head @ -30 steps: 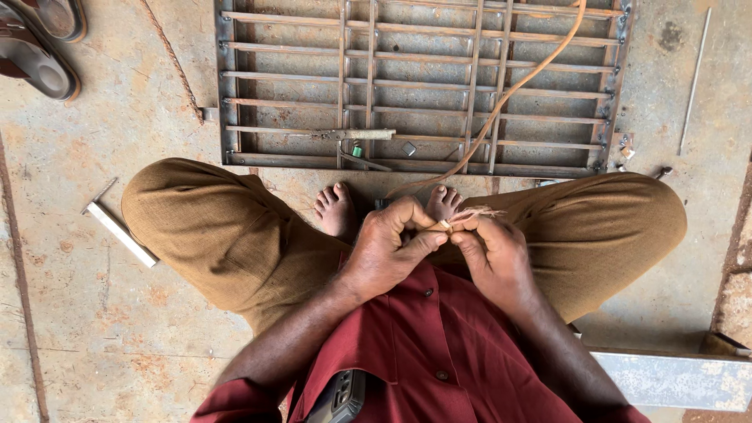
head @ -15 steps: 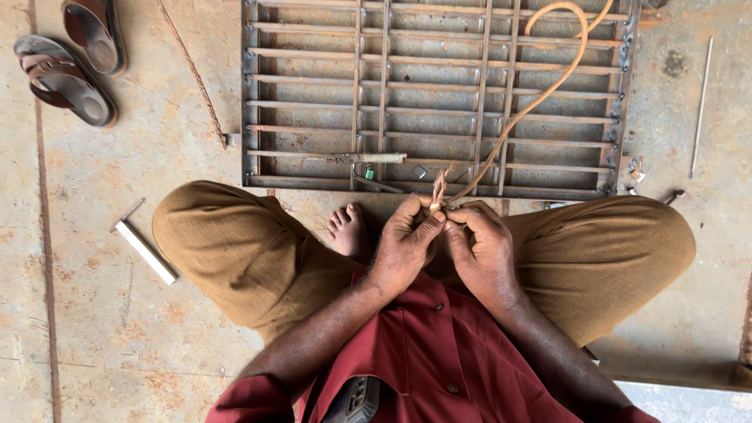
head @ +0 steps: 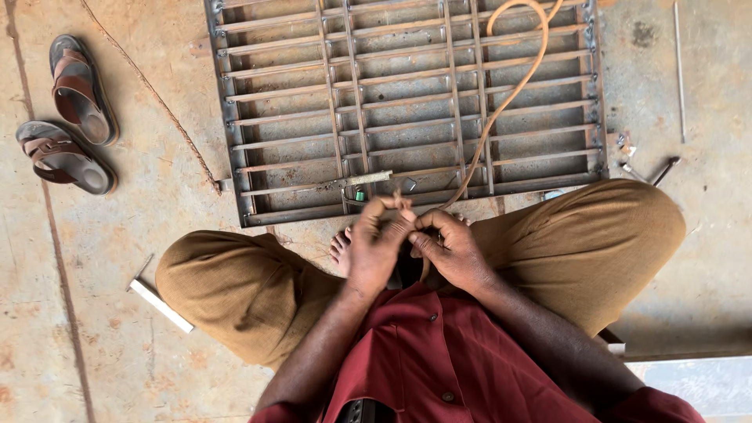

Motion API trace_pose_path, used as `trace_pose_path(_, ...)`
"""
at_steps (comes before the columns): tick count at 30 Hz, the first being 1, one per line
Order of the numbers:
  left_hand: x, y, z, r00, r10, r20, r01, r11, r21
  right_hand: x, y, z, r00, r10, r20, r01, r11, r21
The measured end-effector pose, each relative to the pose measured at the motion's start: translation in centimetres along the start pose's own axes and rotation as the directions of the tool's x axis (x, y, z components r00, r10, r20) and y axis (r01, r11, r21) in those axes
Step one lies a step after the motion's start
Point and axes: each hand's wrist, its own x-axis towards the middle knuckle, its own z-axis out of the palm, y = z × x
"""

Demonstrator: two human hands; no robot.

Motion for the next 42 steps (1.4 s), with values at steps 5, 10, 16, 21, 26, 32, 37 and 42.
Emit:
trace_pose_path(5,0.6,1.5,-3.4,0.936,-0.348,0.051,0.352,0.928,-0.12,-0.7,-0.4,0.0,0.973,0.232,0.015,-0.232,0.972,-0.039)
trace_pose_path(10,-0.8,0.4,-4.7,0.869,-0.453,0.199,0.492,0.834,-0.25,-1.0,-1.4,-0.6,0.997,0.07,0.044,-0.063,0.988,-0.14)
trace_pose_path(16,-2.7,0.0,-3.7,0.888,-0.435,0.15,0.452,0.884,-0.116,-1.1,-1.9,-0.4,0.995,-0.028,0.093,0.042,0.988,-0.152)
trace_pose_path(21,-2.7,1.5,-3.6,0.903,-0.405,0.145,0.411,0.911,-0.018,-1.2,-2.5,-1.0,0.993,-0.081,0.081,0.094,0.98,-0.177)
trace_pose_path(26,-2.6,2.7,-2.7,0.972,-0.14,0.188,0.113,0.983,0.145,-1.4,-2.6,-1.1,0.992,-0.05,0.117,0.067,0.987,-0.143)
trace_pose_path(32,-2.5,3.6,-0.6,0.988,0.124,0.093,-0.153,0.698,0.7,-1.7,-3.5,-0.8,0.965,-0.263,0.012,0.245,0.88,-0.406)
trace_pose_path(37,-2.8,3.0,0.4,0.996,0.08,0.032,-0.085,0.869,0.488,-1.8,-4.4,-1.1,0.965,-0.252,-0.069,0.196,0.871,-0.451)
trace_pose_path(42,0.2,0.7,-1.5,0.925,-0.328,-0.19,0.349,0.933,0.089,-1.4,-3.0,-2.2,0.99,-0.087,-0.114,0.066,0.983,-0.174)
